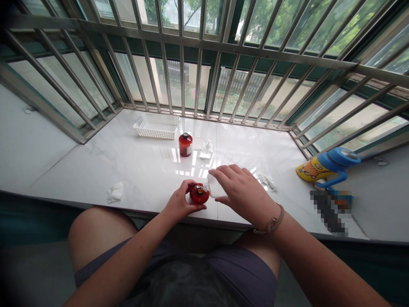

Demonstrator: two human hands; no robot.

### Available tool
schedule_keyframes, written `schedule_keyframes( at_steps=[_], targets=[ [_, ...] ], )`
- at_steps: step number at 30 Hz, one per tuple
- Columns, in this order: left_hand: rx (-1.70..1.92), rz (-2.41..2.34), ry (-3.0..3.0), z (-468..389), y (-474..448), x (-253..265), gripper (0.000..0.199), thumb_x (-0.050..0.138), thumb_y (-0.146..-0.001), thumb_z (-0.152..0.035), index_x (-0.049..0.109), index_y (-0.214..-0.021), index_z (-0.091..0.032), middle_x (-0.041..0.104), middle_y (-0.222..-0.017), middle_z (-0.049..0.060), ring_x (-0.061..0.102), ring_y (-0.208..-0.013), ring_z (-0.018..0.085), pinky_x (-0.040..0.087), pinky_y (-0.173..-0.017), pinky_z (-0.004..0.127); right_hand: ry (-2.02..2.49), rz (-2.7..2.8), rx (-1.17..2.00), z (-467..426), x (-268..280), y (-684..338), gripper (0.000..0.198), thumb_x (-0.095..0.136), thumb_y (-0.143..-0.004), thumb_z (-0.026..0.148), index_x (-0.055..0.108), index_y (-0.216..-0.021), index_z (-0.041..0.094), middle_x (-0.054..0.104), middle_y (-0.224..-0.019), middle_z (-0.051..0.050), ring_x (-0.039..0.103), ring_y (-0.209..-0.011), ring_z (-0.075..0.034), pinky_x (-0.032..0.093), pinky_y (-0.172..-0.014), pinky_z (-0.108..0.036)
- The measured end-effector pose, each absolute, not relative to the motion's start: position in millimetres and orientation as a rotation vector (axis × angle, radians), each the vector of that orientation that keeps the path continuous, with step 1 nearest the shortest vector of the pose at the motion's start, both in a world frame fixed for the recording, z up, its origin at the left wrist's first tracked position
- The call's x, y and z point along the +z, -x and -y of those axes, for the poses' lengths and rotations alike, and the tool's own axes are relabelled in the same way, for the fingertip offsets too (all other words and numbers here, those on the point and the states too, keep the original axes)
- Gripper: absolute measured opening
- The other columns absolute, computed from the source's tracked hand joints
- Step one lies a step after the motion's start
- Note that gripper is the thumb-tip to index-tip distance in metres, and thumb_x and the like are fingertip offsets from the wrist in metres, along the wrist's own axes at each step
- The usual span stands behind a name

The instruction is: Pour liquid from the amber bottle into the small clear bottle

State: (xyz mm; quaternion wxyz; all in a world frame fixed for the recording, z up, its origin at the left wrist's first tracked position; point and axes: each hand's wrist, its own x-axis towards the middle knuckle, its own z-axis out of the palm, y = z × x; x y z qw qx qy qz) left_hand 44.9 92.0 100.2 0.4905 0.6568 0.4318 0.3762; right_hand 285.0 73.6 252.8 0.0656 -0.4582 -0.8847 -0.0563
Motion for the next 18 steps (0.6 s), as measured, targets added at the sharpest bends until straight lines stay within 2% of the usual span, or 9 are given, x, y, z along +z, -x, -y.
schedule_keyframes(
  at_steps=[18],
  targets=[
    [0.916, -1.060, -1.596, -91.9, -45.7, 100.4, 0.084, 0.106, -0.061, -0.032, 0.054, -0.128, -0.028, 0.071, -0.131, 0.006, 0.070, -0.122, 0.031, 0.054, -0.107, 0.045, 1.376, 2.669, -0.181, -72.3, 255.8, -284.3, 0.072, 0.088, -0.088, 0.035, 0.052, -0.149, 0.024, 0.066, -0.141, -0.012, 0.061, -0.125, -0.034, 0.056, -0.100, -0.050]
  ],
)
